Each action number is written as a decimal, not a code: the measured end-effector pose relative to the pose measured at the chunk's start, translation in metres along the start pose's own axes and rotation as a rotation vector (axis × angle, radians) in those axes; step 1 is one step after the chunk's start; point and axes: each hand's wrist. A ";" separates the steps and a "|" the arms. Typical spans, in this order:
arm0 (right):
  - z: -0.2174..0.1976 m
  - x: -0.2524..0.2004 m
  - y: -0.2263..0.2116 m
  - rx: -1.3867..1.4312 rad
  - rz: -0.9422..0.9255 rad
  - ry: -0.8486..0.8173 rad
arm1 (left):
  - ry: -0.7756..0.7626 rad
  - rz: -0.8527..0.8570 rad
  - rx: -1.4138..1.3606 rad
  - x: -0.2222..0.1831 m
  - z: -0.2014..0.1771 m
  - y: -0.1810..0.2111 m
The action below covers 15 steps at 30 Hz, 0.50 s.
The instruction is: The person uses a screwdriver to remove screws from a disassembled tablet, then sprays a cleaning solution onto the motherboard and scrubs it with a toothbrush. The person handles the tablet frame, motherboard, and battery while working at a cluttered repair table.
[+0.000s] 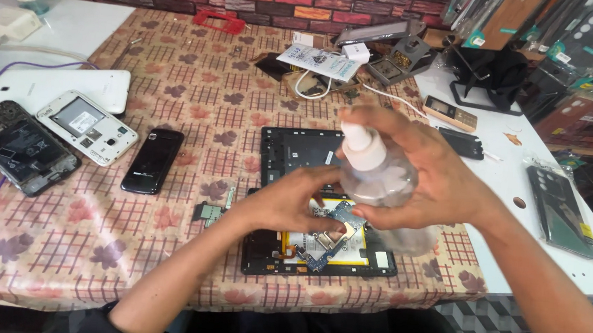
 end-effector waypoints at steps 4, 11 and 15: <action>-0.006 -0.013 0.012 -0.262 0.147 -0.305 | -0.100 0.076 0.141 0.000 -0.008 -0.007; 0.000 -0.020 0.022 -0.368 0.312 -0.542 | -0.380 -0.146 0.364 -0.001 -0.003 -0.010; 0.007 -0.023 0.031 -0.301 0.279 -0.563 | -0.359 -0.099 0.334 -0.002 -0.003 -0.015</action>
Point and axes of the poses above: each hand's wrist, its own x-axis towards the middle knuckle, its own z-axis out of the palm, y = z × x, and after that the axes turned 9 degrees about y, right-handed
